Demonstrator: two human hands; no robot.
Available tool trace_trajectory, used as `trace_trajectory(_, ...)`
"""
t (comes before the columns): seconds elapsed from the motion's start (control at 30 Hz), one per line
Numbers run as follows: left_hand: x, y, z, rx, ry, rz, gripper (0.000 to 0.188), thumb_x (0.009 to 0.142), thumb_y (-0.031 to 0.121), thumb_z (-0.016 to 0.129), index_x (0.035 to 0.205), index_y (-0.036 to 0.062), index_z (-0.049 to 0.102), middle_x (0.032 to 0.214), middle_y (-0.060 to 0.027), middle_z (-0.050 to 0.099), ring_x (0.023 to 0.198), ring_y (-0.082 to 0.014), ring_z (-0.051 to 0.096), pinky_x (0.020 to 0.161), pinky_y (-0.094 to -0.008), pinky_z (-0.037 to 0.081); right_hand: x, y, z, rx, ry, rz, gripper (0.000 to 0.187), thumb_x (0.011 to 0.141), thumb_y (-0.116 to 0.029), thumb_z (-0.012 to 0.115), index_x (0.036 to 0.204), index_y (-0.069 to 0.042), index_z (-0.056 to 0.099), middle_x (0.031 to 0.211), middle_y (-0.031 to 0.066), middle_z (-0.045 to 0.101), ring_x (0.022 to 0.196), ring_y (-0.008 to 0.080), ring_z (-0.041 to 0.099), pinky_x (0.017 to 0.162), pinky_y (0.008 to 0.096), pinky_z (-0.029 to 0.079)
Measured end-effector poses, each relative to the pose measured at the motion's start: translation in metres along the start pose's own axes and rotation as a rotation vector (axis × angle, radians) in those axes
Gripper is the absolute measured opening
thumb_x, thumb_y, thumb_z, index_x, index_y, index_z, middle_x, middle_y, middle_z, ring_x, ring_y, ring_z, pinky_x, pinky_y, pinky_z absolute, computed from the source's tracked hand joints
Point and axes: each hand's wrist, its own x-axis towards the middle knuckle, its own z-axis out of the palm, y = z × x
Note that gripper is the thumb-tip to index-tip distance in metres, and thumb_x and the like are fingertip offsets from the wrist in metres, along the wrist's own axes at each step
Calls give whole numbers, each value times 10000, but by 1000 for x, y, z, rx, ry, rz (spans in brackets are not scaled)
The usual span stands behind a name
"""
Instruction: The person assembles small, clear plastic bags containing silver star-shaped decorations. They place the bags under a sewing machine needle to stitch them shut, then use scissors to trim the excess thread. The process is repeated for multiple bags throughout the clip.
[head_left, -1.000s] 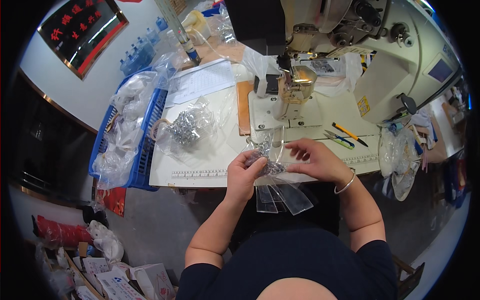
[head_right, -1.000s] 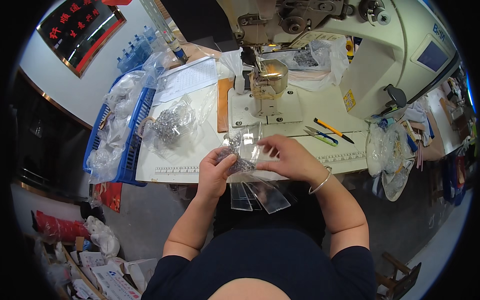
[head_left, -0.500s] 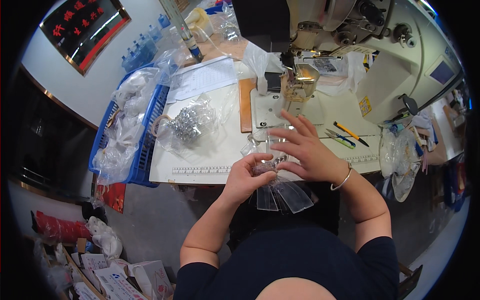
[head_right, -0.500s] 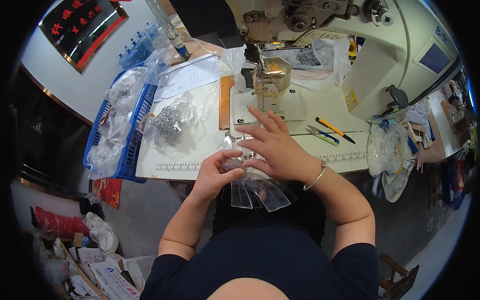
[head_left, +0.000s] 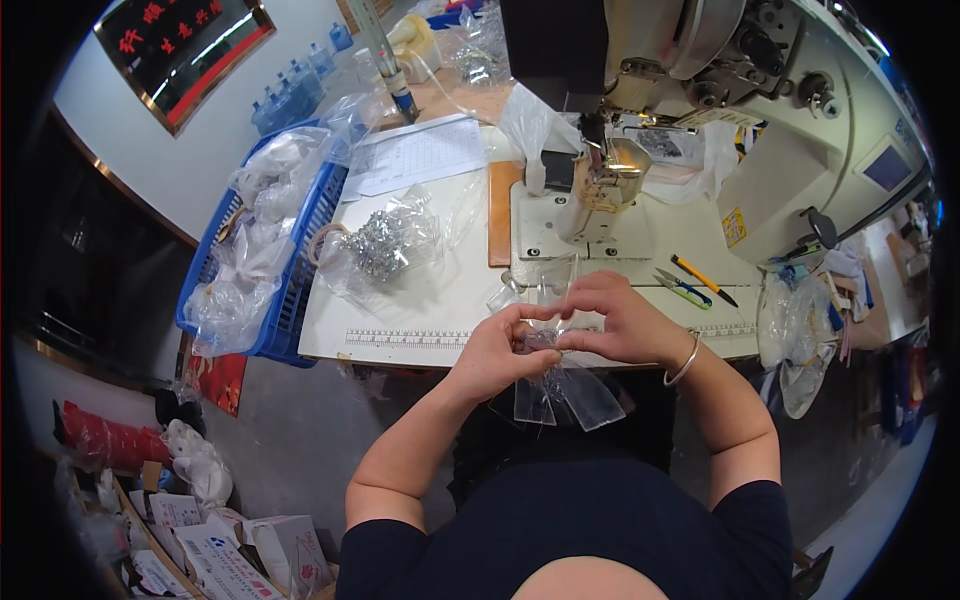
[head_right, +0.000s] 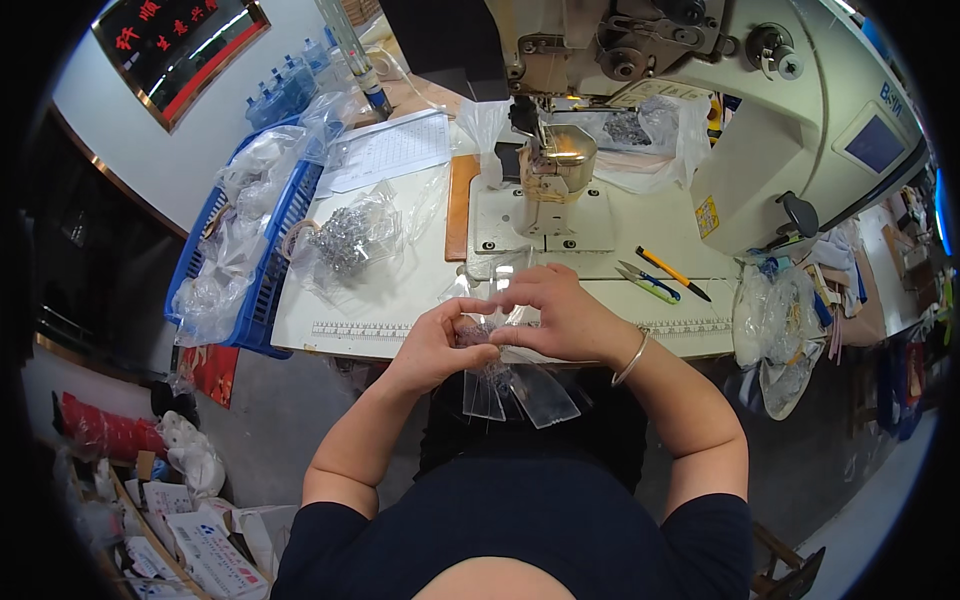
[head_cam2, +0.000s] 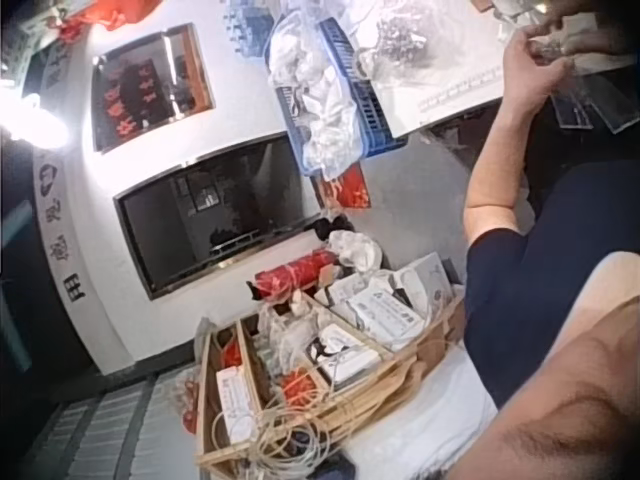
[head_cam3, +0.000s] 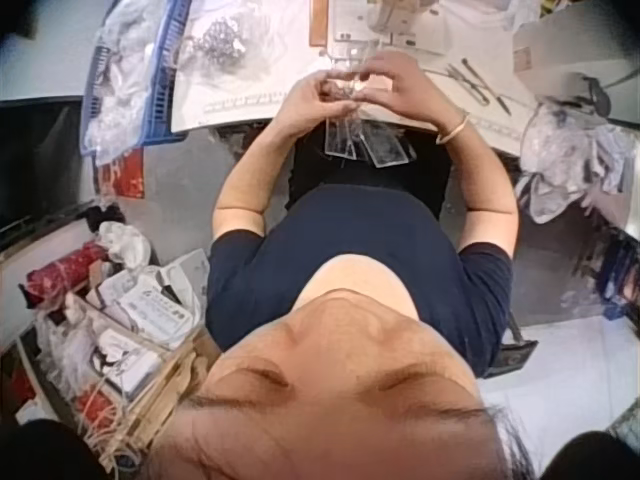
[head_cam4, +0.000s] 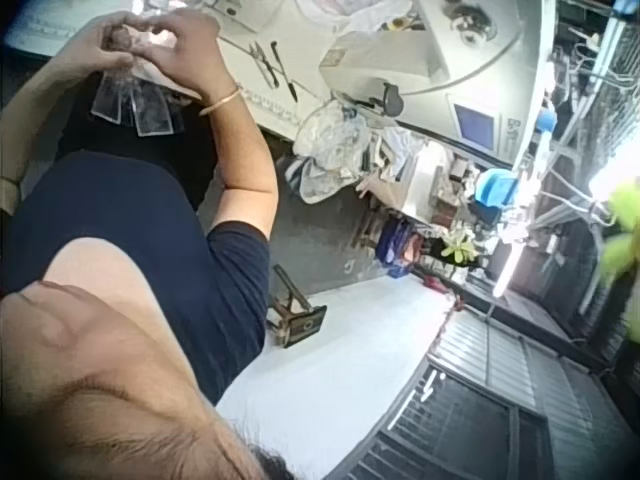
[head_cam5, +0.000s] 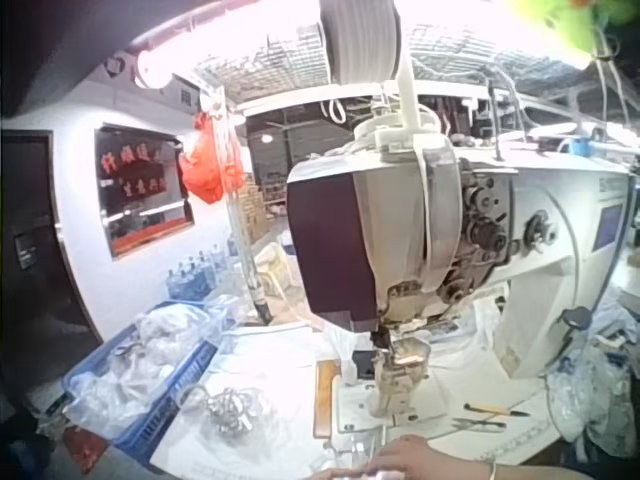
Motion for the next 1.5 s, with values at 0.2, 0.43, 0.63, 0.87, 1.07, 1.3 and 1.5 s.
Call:
trace_trajectory(0.2, -1, -10, 6, -197, 193, 91, 396, 785, 0, 674, 1138, -15, 496, 873, -57, 603, 764, -94, 594, 682, -214, 495, -10, -5, 2, -207, 700, 47, 307, 719, -148, 754, 983, -63, 623, 1022, 100, 569, 928, 231, 556, 819, 323, 432)
trace_trajectory(0.43, -5, -22, 28, -360, 247, 276, 348, 831, -33, 600, 1156, -17, 480, 992, -99, 591, 894, -137, 606, 770, -249, 515, -29, -17, 37, 574, 218, 424, 230, 784, -143, 709, 930, 12, 621, 673, 15, 588, 612, 51, 520, 568, 213, 429)
trace_trajectory(0.63, -15, -16, 26, -731, 65, 235, 379, 948, 104, 398, 1301, -32, 383, 1170, -182, 539, 1031, -236, 581, 877, -364, 504, -29, -16, 33, 546, 239, 440, 238, 805, -75, 676, 1015, 16, 612, 677, -34, 530, 614, 23, 459, 551, 178, 385)
trace_trajectory(0.87, -14, -34, 23, -680, 158, 208, 376, 964, 148, 370, 1292, -32, 396, 1178, -192, 540, 1031, -248, 582, 867, -383, 514, -30, -8, 43, 555, 281, 375, 270, 804, -121, 686, 1025, 15, 611, 647, 2, 574, 581, 39, 489, 544, 203, 411)
trace_trajectory(1.07, -15, -33, 25, -651, 159, 230, 351, 961, 117, 372, 1278, -26, 414, 1157, -174, 553, 1018, -235, 589, 860, -379, 522, -30, -12, 37, 557, 262, 391, 264, 807, -110, 680, 1032, 9, 611, 642, 3, 570, 581, 41, 488, 545, 204, 413)
trace_trajectory(1.3, -16, -28, 25, -522, 196, 194, 335, 931, 41, 428, 1262, -7, 450, 1145, -142, 563, 1011, -215, 595, 834, -389, 544, -33, -8, 38, 400, 252, 305, 284, 775, -125, 697, 1031, -29, 622, 682, 46, 570, 565, 102, 506, 544, 234, 428)
trace_trajectory(1.5, -14, -34, 31, -534, 331, 175, 323, 931, 25, 427, 1250, -12, 468, 1117, -133, 583, 994, -212, 604, 828, -389, 548, -27, -21, 41, -143, 496, 99, 270, 711, -150, 739, 947, -58, 646, 772, 72, 537, 668, 223, 567, 556, 314, 466)
